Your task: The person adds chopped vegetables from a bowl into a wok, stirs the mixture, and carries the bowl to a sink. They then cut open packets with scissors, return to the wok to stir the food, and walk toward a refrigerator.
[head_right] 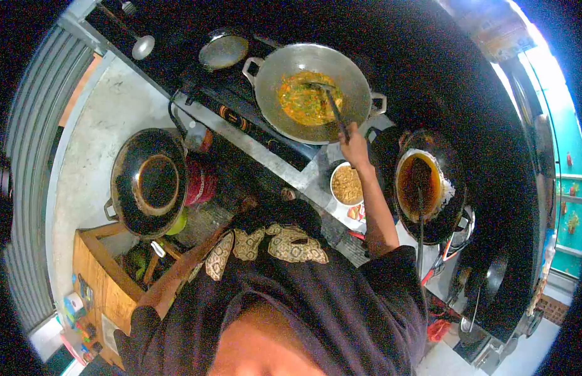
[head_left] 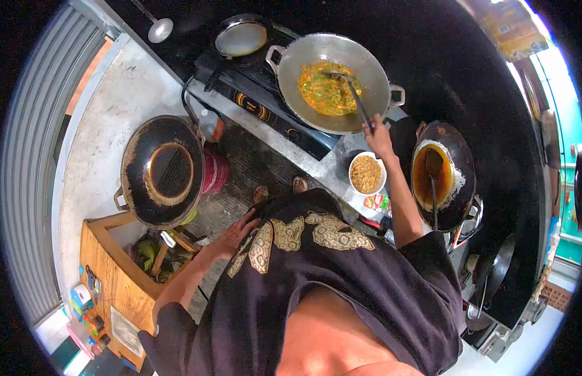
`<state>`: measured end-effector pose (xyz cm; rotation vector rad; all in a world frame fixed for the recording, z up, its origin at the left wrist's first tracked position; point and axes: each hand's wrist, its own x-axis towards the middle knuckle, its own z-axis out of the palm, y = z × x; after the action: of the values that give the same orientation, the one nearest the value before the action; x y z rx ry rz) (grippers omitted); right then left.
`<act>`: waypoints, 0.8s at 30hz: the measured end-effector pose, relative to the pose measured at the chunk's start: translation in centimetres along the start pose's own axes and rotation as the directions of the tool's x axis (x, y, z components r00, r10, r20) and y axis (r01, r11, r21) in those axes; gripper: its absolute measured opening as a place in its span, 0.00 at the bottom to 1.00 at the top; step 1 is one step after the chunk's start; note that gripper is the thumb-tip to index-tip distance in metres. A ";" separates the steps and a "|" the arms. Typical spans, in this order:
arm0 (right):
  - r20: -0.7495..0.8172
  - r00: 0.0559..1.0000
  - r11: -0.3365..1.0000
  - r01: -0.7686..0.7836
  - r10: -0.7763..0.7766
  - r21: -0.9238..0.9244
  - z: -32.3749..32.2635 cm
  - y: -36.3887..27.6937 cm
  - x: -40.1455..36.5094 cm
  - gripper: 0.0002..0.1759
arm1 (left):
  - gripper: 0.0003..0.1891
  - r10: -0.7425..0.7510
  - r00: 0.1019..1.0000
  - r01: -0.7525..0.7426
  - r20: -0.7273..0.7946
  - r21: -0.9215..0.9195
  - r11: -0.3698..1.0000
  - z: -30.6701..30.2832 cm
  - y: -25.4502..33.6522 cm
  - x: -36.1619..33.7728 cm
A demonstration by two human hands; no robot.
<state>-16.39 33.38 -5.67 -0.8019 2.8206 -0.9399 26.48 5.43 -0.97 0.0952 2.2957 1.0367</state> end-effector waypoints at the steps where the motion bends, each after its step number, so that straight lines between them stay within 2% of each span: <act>1: 0.011 0.999 0.999 0.035 -0.035 -0.005 0.7 0.5 0.1 0.11 | 0.58 0.003 1.000 -0.003 0.013 0.006 1.000 -0.4 0.2 0.0; 2: 0.096 0.993 0.986 -0.087 0.074 0.141 -0.4 -0.9 -0.2 0.11 | 0.58 0.005 1.000 -0.005 0.029 0.010 1.000 -0.5 0.3 -0.2; 4: 0.307 0.919 0.856 -0.357 0.248 0.375 -4.1 -3.5 -1.5 0.10 | 0.57 0.041 0.998 -0.042 -0.040 -0.025 0.999 0.2 -0.2 -0.5; 5: 0.330 0.908 0.842 -0.379 0.258 0.385 -5.4 -4.1 -1.9 0.10 | 0.57 0.059 0.996 -0.062 -0.073 -0.042 0.997 0.5 -0.4 -0.5; 6: 0.356 0.888 0.846 -0.414 0.293 0.335 -7.1 -4.8 -2.3 0.14 | 0.57 0.023 0.999 -0.025 -0.047 -0.042 0.999 0.3 0.0 -0.6; 8: 0.324 0.899 0.887 -0.383 0.294 0.259 -9.3 -5.6 -3.2 0.13 | 0.57 -0.045 0.999 0.045 0.000 -0.036 0.998 -0.6 1.1 -0.8; 11: 0.179 0.955 0.941 -0.270 0.235 0.206 -8.0 -1.9 -4.4 0.12 | 0.61 0.017 0.997 -0.020 -0.074 -0.036 0.999 0.0 0.4 -0.7; 12: 0.162 0.956 0.941 -0.274 0.244 0.200 -7.0 -1.1 -4.5 0.12 | 0.62 0.036 0.994 -0.040 -0.101 -0.036 0.999 0.2 0.3 -0.7; 14: 0.123 0.956 0.939 -0.287 0.267 0.188 -5.0 -0.2 -5.0 0.13 | 0.63 -0.031 0.999 0.029 -0.017 -0.082 0.996 -1.3 1.6 -0.7; 15: 0.077 0.981 0.973 -0.189 0.180 0.132 -3.2 1.6 -5.1 0.13 | 0.63 -0.060 0.998 0.063 0.029 -0.099 0.993 -2.0 2.2 -0.7; 16: 0.149 0.958 0.926 -0.277 0.245 0.257 -3.0 0.0 -5.2 0.12 | 0.63 -0.068 0.996 0.071 0.050 -0.060 0.996 -2.2 2.2 -0.5; 18: 0.312 0.882 0.800 -0.458 0.354 0.387 -4.6 -4.7 -5.2 0.13 | 0.61 -0.090 0.992 0.088 0.090 0.021 0.996 -2.4 2.3 -0.2; 24: 0.344 0.891 0.745 -0.441 0.296 0.500 -2.4 -6.9 -3.7 0.15 | 0.59 -0.056 0.993 0.046 0.106 0.088 0.995 -1.6 1.0 0.5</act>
<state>-10.59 31.86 -0.15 -0.2333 2.1615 -1.3834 25.00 5.25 0.23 0.1235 2.2324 0.8860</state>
